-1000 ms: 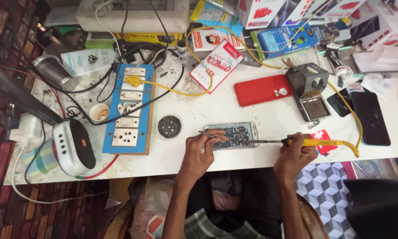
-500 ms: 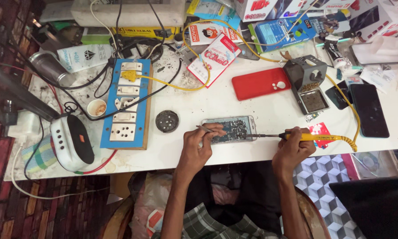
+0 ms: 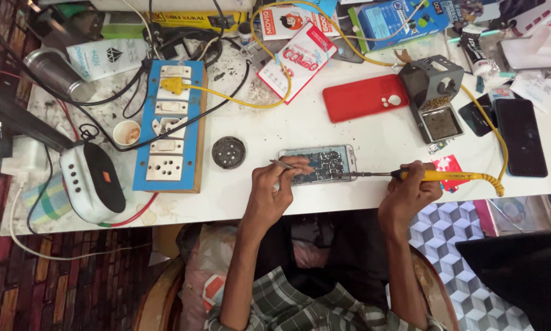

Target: The person uses a soldering iron and tweezers to work on a smartphone motherboard. They repeatedly apply heat to specific points on the circuit board while holding it steady with the other hand.

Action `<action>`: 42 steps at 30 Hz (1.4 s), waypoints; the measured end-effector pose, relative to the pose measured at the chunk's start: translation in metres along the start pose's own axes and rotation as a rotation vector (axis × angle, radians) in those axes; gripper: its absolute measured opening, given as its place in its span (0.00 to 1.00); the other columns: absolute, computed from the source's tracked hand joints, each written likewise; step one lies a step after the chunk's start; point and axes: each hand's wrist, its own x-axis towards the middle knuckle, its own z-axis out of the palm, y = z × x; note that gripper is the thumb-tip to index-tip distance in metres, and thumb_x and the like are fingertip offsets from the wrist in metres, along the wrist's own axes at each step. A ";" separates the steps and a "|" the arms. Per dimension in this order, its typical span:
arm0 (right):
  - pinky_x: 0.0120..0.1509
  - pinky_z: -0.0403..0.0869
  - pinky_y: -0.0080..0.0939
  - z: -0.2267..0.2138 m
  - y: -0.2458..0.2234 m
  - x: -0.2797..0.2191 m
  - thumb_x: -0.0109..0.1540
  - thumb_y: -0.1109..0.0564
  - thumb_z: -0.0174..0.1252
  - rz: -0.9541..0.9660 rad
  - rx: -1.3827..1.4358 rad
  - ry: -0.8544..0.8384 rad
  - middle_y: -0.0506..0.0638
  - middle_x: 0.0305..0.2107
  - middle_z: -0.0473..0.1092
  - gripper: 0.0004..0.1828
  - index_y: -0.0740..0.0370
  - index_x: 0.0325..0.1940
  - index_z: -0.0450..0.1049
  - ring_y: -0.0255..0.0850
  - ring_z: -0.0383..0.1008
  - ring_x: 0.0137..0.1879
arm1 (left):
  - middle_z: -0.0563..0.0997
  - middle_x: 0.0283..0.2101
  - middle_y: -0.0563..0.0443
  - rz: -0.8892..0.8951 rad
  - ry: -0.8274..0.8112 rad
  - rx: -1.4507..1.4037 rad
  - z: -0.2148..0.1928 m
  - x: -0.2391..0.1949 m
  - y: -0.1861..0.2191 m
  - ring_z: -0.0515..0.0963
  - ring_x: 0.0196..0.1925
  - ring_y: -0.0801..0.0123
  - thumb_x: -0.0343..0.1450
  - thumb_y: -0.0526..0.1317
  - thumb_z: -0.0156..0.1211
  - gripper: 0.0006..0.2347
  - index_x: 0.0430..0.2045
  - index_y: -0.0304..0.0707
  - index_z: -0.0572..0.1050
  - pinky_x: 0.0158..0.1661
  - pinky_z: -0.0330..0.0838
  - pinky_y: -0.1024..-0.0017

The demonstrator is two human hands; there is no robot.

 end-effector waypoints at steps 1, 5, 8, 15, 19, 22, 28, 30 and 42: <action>0.22 0.54 0.32 -0.001 0.000 0.003 0.71 0.58 0.53 -0.002 0.037 -0.019 0.44 0.20 0.60 0.15 0.63 0.30 0.65 0.29 0.52 0.19 | 0.85 0.45 0.37 0.002 0.000 -0.005 0.001 0.001 0.000 0.88 0.47 0.56 0.73 0.20 0.47 0.07 0.37 0.19 0.74 0.49 0.83 0.70; 0.20 0.55 0.33 -0.002 0.002 0.010 0.72 0.57 0.53 -0.003 0.082 -0.068 0.45 0.19 0.59 0.15 0.62 0.31 0.63 0.30 0.53 0.17 | 0.85 0.45 0.37 0.024 -0.006 0.041 0.000 0.001 0.000 0.88 0.47 0.56 0.72 0.20 0.47 0.07 0.34 0.18 0.74 0.49 0.83 0.70; 0.21 0.55 0.33 -0.003 0.004 0.012 0.72 0.57 0.54 -0.002 0.061 -0.073 0.45 0.22 0.60 0.14 0.62 0.33 0.64 0.30 0.53 0.19 | 0.85 0.45 0.36 0.009 -0.008 0.003 0.000 0.001 0.000 0.88 0.48 0.55 0.72 0.19 0.46 0.07 0.34 0.18 0.74 0.50 0.84 0.69; 0.21 0.54 0.32 -0.002 0.007 0.013 0.72 0.57 0.53 0.000 -0.009 -0.080 0.44 0.21 0.59 0.14 0.62 0.32 0.64 0.29 0.52 0.18 | 0.84 0.46 0.36 0.008 -0.007 -0.041 0.000 0.000 -0.003 0.88 0.49 0.56 0.72 0.19 0.45 0.06 0.33 0.17 0.72 0.51 0.84 0.69; 0.22 0.53 0.31 -0.002 0.006 0.011 0.72 0.58 0.52 -0.009 -0.060 -0.082 0.44 0.21 0.59 0.14 0.63 0.32 0.64 0.29 0.52 0.19 | 0.85 0.46 0.36 0.000 -0.006 -0.027 0.001 0.000 -0.002 0.88 0.48 0.55 0.73 0.19 0.45 0.06 0.33 0.17 0.73 0.51 0.84 0.69; 0.22 0.55 0.31 0.001 0.002 0.009 0.72 0.57 0.50 -0.013 -0.060 -0.064 0.44 0.22 0.60 0.14 0.62 0.32 0.64 0.28 0.53 0.20 | 0.84 0.47 0.35 -0.006 -0.017 -0.027 0.000 0.001 0.000 0.88 0.49 0.55 0.71 0.19 0.44 0.07 0.34 0.17 0.72 0.51 0.84 0.68; 0.21 0.54 0.32 0.005 -0.005 0.008 0.71 0.58 0.50 -0.013 -0.022 -0.124 0.46 0.21 0.59 0.14 0.64 0.32 0.64 0.29 0.51 0.18 | 0.83 0.49 0.35 -0.062 -0.046 -0.119 -0.002 0.001 0.002 0.86 0.51 0.55 0.72 0.19 0.40 0.10 0.38 0.15 0.73 0.55 0.84 0.66; 0.21 0.54 0.32 0.006 -0.005 0.009 0.71 0.59 0.51 -0.011 -0.025 -0.112 0.46 0.21 0.59 0.13 0.64 0.32 0.64 0.30 0.52 0.19 | 0.82 0.49 0.34 -0.046 -0.043 -0.127 -0.001 0.001 0.001 0.87 0.51 0.54 0.72 0.19 0.40 0.09 0.36 0.14 0.72 0.55 0.84 0.65; 0.20 0.52 0.31 0.004 -0.001 0.008 0.72 0.58 0.50 -0.019 -0.071 -0.093 0.45 0.20 0.58 0.15 0.63 0.31 0.63 0.29 0.50 0.18 | 0.82 0.51 0.32 -0.022 -0.057 -0.166 -0.003 -0.001 -0.001 0.86 0.53 0.50 0.72 0.18 0.39 0.08 0.35 0.16 0.69 0.56 0.85 0.62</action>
